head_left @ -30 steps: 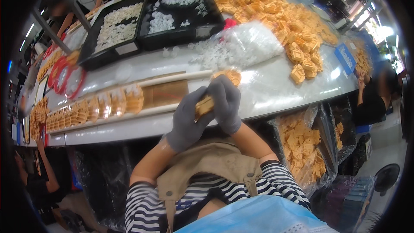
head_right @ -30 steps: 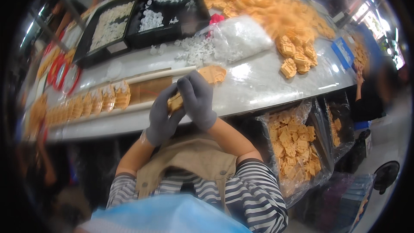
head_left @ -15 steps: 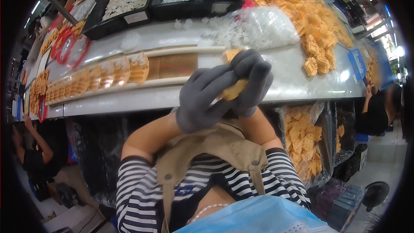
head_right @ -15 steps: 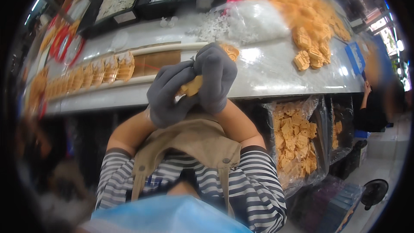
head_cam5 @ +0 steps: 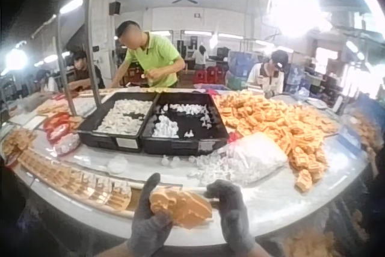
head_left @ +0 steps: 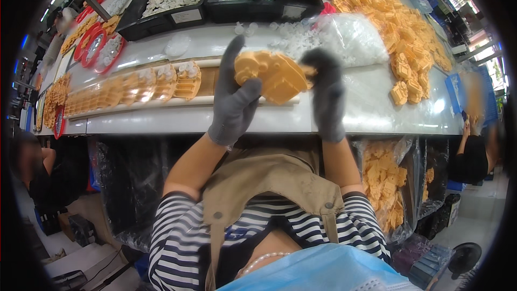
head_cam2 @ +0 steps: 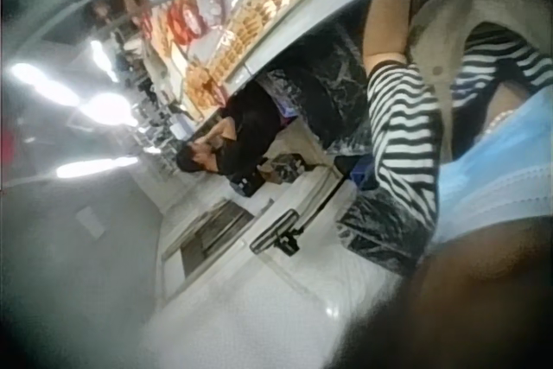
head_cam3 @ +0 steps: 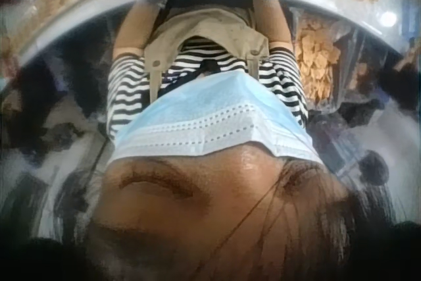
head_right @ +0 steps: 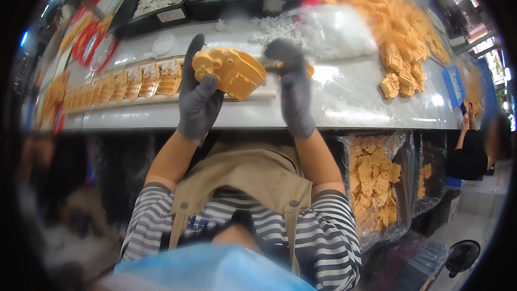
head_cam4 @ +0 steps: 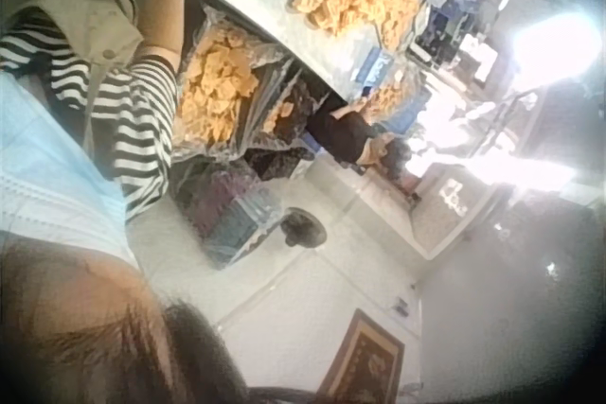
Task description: The recorder is assembling and inspecting fish-shaped toy shells on a production line.
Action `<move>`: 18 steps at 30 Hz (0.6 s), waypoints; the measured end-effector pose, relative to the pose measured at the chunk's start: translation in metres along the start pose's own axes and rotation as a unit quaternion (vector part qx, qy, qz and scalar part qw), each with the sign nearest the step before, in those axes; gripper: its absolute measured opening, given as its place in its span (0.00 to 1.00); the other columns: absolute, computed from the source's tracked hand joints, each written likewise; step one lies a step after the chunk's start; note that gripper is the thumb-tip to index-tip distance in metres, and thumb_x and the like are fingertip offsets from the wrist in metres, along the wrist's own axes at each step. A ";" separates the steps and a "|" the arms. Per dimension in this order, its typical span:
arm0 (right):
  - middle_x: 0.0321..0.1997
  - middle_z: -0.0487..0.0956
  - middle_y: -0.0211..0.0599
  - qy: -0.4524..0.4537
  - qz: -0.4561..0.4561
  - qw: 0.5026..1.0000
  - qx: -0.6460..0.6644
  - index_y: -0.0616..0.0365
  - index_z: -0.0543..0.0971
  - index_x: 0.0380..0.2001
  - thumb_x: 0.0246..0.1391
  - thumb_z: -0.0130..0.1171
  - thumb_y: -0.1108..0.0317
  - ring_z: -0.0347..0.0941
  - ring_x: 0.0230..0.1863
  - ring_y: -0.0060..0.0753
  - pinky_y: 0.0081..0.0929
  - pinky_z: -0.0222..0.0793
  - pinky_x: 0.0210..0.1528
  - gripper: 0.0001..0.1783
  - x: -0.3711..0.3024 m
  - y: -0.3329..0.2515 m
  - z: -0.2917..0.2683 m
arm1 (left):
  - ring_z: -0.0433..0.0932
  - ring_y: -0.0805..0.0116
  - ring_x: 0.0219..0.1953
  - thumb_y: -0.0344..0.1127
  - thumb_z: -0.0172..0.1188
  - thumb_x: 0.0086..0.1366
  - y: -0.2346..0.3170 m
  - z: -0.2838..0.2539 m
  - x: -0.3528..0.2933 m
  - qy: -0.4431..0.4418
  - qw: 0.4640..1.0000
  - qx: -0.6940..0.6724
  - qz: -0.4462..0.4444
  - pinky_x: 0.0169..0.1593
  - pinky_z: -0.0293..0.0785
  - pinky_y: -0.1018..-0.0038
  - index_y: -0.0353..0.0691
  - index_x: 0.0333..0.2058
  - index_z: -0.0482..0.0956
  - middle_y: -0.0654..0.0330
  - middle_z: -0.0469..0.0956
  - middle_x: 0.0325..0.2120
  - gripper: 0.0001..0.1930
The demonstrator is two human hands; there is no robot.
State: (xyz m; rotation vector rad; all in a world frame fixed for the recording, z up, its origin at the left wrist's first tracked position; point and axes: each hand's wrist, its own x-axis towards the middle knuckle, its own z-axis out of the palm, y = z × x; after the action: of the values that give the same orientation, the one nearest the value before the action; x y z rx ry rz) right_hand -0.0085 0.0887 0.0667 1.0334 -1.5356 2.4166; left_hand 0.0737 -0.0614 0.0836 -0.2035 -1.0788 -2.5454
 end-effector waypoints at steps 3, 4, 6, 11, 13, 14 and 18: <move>0.44 0.74 0.36 -0.013 0.207 0.977 -0.046 0.62 0.69 0.49 0.43 0.63 0.66 0.72 0.38 0.28 0.21 0.69 0.38 0.28 -0.023 -0.005 0.010 | 0.70 0.69 0.49 0.29 0.62 0.58 -0.005 -0.015 0.002 -0.080 0.994 0.010 -0.072 0.56 0.66 0.72 0.39 0.59 0.58 0.59 0.70 0.48 0.32; 0.44 0.74 0.36 -0.011 0.210 0.977 -0.045 0.62 0.69 0.49 0.43 0.63 0.66 0.72 0.38 0.28 0.21 0.69 0.38 0.28 -0.024 -0.003 0.007 | 0.70 0.69 0.49 0.29 0.62 0.58 -0.008 -0.023 0.005 -0.078 0.994 0.010 -0.076 0.56 0.66 0.72 0.39 0.59 0.58 0.59 0.70 0.48 0.32; 0.37 0.76 0.35 -0.034 0.092 0.972 -0.215 0.61 0.72 0.45 0.38 0.68 0.68 0.73 0.35 0.27 0.22 0.69 0.37 0.27 -0.025 0.002 0.002 | 0.70 0.71 0.49 0.28 0.61 0.58 -0.009 -0.032 0.007 -0.137 0.974 0.165 -0.072 0.53 0.69 0.74 0.39 0.56 0.63 0.59 0.71 0.47 0.28; 0.31 0.76 0.39 -0.105 -0.068 0.930 -0.346 0.58 0.75 0.39 0.32 0.72 0.65 0.74 0.29 0.36 0.27 0.69 0.31 0.27 -0.020 -0.007 -0.010 | 0.72 0.66 0.50 0.36 0.65 0.58 -0.009 -0.036 0.000 -0.153 0.965 0.199 -0.072 0.54 0.69 0.72 0.37 0.47 0.73 0.54 0.74 0.47 0.20; 0.29 0.76 0.39 -0.096 -0.083 0.927 -0.352 0.58 0.76 0.39 0.32 0.72 0.64 0.73 0.27 0.39 0.30 0.68 0.30 0.27 -0.023 -0.006 -0.016 | 0.73 0.67 0.49 0.37 0.65 0.58 -0.014 -0.029 -0.001 -0.152 0.961 0.218 -0.071 0.53 0.69 0.72 0.36 0.47 0.72 0.54 0.74 0.46 0.20; 0.29 0.76 0.39 -0.090 -0.083 0.926 -0.356 0.58 0.76 0.39 0.32 0.72 0.64 0.73 0.27 0.39 0.30 0.68 0.30 0.27 -0.024 -0.006 -0.019 | 0.73 0.68 0.49 0.37 0.65 0.58 -0.016 -0.026 0.001 -0.155 0.956 0.238 -0.068 0.53 0.70 0.72 0.36 0.47 0.72 0.54 0.75 0.46 0.21; 0.26 0.76 0.42 -0.069 -0.057 0.919 -0.383 0.59 0.77 0.39 0.38 0.69 0.64 0.75 0.29 0.41 0.32 0.69 0.31 0.22 -0.029 -0.011 -0.025 | 0.74 0.74 0.43 0.27 0.63 0.58 -0.027 -0.020 -0.002 -0.161 0.949 0.265 -0.061 0.47 0.73 0.79 0.36 0.49 0.73 0.59 0.76 0.43 0.19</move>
State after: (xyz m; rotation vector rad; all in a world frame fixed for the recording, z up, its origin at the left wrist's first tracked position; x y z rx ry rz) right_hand 0.0061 0.1221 0.0515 1.0609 -2.1179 1.4358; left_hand 0.0659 -0.0582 0.0509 -0.4253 -1.9055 -2.2606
